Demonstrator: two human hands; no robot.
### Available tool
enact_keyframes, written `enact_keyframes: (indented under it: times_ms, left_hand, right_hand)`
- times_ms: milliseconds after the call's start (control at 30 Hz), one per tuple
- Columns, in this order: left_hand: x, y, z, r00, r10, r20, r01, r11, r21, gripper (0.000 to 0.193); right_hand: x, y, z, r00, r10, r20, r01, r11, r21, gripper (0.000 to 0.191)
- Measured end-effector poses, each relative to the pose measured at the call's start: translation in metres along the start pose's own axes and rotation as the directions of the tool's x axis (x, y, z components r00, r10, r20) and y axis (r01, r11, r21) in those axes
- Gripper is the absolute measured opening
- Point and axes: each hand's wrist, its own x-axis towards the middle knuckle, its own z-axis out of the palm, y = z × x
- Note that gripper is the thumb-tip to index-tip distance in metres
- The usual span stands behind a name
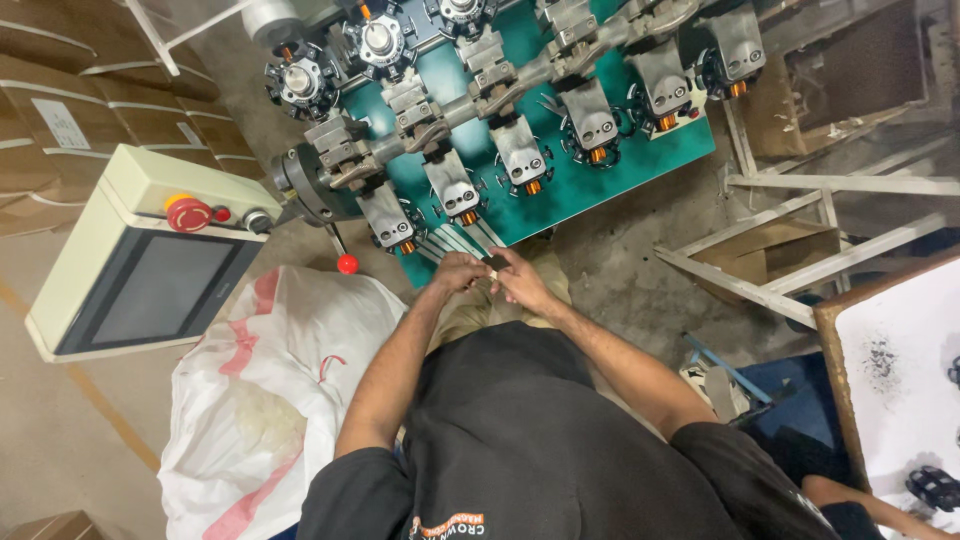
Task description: The person fits small black ring-shaped components onto the stations of a multi-spindle machine, turning and pressing each part into place. They wrap several finished components in plastic film, place them into a blue bin, then return to the machine to load and adjust more components at the stations.
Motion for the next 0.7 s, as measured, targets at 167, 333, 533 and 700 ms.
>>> enact_keyframes:
  times_ms: [167, 333, 533, 700]
  left_hand:
    - [0.018, 0.007, -0.015, 0.463, 0.744, -0.482, -0.021, 0.552, 0.834, 0.024]
    - [0.022, 0.025, -0.021, 0.621, 0.490, -0.611, 0.145, 0.695, 0.704, 0.026]
    - [0.013, 0.023, -0.023, 0.729, 0.314, -0.608, 0.055, 0.858, 0.510, 0.047]
    - [0.003, 0.003, -0.024, 0.725, 0.408, -0.555, -0.026, 0.821, 0.570, 0.052]
  right_hand:
    - [0.018, 0.004, 0.013, 0.943, 0.259, -0.209, -0.241, 0.965, 0.106, 0.018]
    - [0.036, -0.002, 0.013, 0.887, 0.451, -0.102, -0.361, 0.813, 0.456, 0.010]
    - [0.030, 0.001, 0.007, 0.855, 0.486, -0.183, -0.334, 0.784, 0.522, 0.009]
    - [0.002, 0.021, -0.016, 0.915, 0.289, -0.280, -0.290, 0.956, 0.038, 0.021]
